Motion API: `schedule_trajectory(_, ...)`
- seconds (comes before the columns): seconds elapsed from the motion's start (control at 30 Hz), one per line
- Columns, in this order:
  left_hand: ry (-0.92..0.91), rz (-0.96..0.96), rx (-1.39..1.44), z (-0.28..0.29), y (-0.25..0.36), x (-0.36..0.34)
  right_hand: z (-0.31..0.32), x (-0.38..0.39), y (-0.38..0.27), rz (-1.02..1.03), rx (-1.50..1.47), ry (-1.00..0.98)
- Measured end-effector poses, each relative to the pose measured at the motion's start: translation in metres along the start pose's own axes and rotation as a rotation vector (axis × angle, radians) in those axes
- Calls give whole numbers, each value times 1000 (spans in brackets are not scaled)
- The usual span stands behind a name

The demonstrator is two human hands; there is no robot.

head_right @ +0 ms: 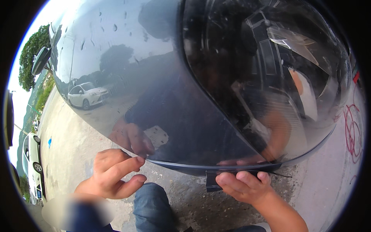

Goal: The person sands the front bumper of a grey car using a green sanding block and a black sanding pad. They repeatedly dip the sanding block into a bucket of water and rub the surface of the bumper, focusing on the area around the headlight and the lower edge.

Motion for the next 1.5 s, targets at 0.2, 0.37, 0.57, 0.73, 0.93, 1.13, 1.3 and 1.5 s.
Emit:
schedule_trajectory(0.2, -168, 92, 25, 5, 5, -8, -1, 4, -2, 19, 0, -25)
schedule_trajectory(0.37, -220, 122, 2, 7, 7, -14, -1, 4, -2, -52, -22, -9)
schedule_trajectory(0.57, -251, 138, -46, 5, 12, -16, -2, 5, -3, -10, 2, 19)
schedule_trajectory(0.73, -237, 168, -36, 3, 14, -18, -1, 5, -3, 43, 18, -2)
schedule_trajectory(0.93, -227, 202, -39, 5, 16, -22, 0, 0, -3, 19, 19, 27)
schedule_trajectory(1.13, -196, 226, 4, 4, 16, -21, 1, -1, 0, -10, 18, 14)
schedule_trajectory(1.3, -188, 251, 18, 2, 17, -21, 0, -1, -1, -95, 28, 18)
schedule_trajectory(1.5, -153, 246, -43, 2, 22, -23, 1, -2, -1, -94, 33, 5)
Point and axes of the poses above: each hand's wrist, its own x-axis away from the middle knuckle, its own z-axis out of the back of the hand, y = z × x, the point moved 9 cm from there along -x, towards the middle knuckle, and after that the axes turned 11 degrees about -y, right-handed, at the moved point
